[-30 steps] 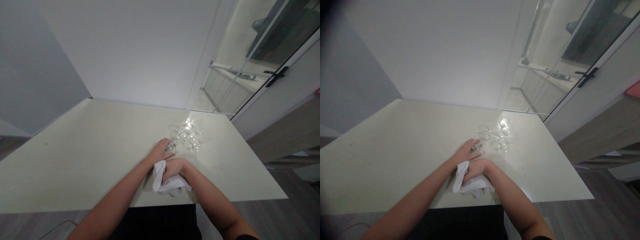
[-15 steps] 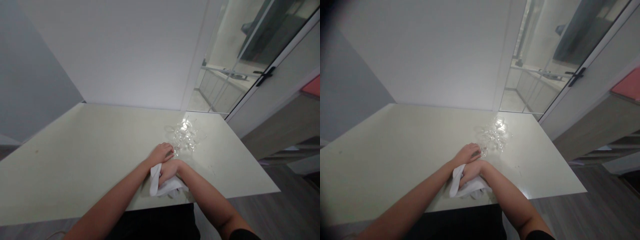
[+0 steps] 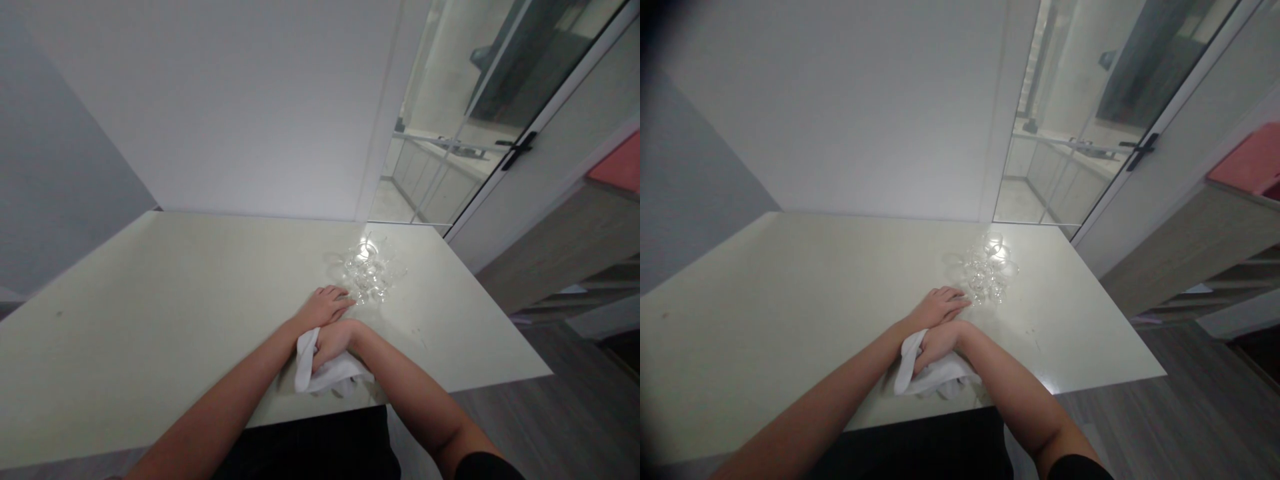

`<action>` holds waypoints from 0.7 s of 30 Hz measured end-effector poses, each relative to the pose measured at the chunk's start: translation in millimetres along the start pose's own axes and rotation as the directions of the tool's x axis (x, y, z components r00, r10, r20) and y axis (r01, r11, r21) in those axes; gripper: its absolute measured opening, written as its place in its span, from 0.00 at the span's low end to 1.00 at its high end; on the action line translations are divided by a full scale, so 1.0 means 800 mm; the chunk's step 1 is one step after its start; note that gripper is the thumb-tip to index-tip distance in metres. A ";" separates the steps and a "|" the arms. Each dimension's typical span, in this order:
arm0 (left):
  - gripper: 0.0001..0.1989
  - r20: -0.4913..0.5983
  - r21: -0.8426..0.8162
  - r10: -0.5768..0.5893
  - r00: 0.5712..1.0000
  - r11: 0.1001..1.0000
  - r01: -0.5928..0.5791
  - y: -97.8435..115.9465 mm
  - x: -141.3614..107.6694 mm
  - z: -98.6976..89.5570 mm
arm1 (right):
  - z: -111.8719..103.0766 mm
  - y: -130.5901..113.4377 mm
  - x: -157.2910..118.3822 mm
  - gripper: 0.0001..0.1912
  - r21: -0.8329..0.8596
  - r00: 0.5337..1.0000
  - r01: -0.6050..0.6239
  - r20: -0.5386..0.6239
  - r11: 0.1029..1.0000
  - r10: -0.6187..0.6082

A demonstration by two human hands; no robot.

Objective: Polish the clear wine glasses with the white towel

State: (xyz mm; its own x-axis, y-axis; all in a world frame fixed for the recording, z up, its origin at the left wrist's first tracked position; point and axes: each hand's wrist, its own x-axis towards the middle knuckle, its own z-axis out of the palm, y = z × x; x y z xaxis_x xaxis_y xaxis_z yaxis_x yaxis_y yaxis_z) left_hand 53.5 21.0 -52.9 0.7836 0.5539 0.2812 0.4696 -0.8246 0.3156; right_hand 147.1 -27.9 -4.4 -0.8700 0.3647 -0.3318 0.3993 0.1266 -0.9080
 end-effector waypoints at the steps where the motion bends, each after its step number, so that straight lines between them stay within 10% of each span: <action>1: 0.17 0.007 0.010 -0.002 1.000 1.000 0.002 0.000 0.000 0.001 | 0.000 -0.002 -0.001 0.11 -0.001 1.000 -0.009 0.002 1.000 0.009; 21: 0.19 -0.039 -0.092 -0.041 0.998 0.995 0.037 -0.008 0.003 0.006 | -0.008 0.014 -0.004 0.13 0.050 0.996 -0.070 -0.055 0.996 0.072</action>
State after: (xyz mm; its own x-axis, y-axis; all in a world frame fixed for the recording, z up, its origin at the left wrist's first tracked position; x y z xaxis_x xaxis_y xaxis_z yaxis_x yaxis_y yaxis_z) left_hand 54.1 27.2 -59.2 0.7474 0.5910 0.3034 0.4587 -0.7895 0.4078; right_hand 156.3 -22.2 -11.9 -0.8215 0.4235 -0.3820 0.4442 0.0550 -0.8943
